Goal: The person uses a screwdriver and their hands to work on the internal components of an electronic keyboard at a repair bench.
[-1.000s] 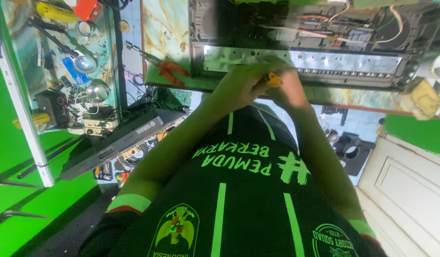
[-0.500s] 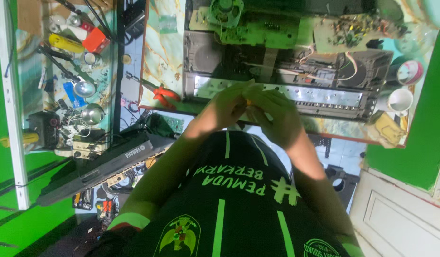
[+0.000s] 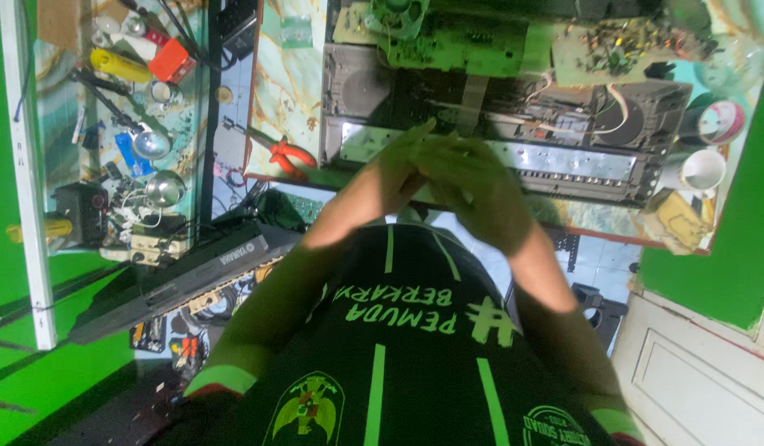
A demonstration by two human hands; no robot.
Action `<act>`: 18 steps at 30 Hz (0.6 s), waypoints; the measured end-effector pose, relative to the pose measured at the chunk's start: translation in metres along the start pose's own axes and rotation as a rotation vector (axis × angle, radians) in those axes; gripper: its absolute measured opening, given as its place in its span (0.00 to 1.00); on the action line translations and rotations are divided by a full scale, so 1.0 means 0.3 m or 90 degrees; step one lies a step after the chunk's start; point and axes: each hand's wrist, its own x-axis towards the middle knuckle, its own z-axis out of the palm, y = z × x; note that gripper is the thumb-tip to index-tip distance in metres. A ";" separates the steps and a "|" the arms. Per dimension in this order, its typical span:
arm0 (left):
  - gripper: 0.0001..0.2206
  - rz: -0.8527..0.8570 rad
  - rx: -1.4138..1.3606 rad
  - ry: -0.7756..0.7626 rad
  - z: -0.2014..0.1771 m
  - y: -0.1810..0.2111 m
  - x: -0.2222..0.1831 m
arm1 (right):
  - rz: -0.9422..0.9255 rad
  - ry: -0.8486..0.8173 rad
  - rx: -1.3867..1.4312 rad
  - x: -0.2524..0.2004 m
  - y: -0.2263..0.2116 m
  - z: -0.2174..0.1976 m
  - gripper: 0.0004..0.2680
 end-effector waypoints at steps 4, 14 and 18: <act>0.30 -0.135 -0.019 -0.125 -0.024 -0.006 0.032 | -0.024 0.018 -0.069 -0.005 0.041 0.000 0.08; 0.35 -0.085 -0.074 0.044 -0.013 0.031 0.028 | 0.089 0.117 -0.058 -0.015 0.025 0.044 0.11; 0.39 -0.063 -0.093 0.018 -0.017 0.025 0.030 | -0.003 0.104 -0.049 0.012 -0.012 -0.003 0.15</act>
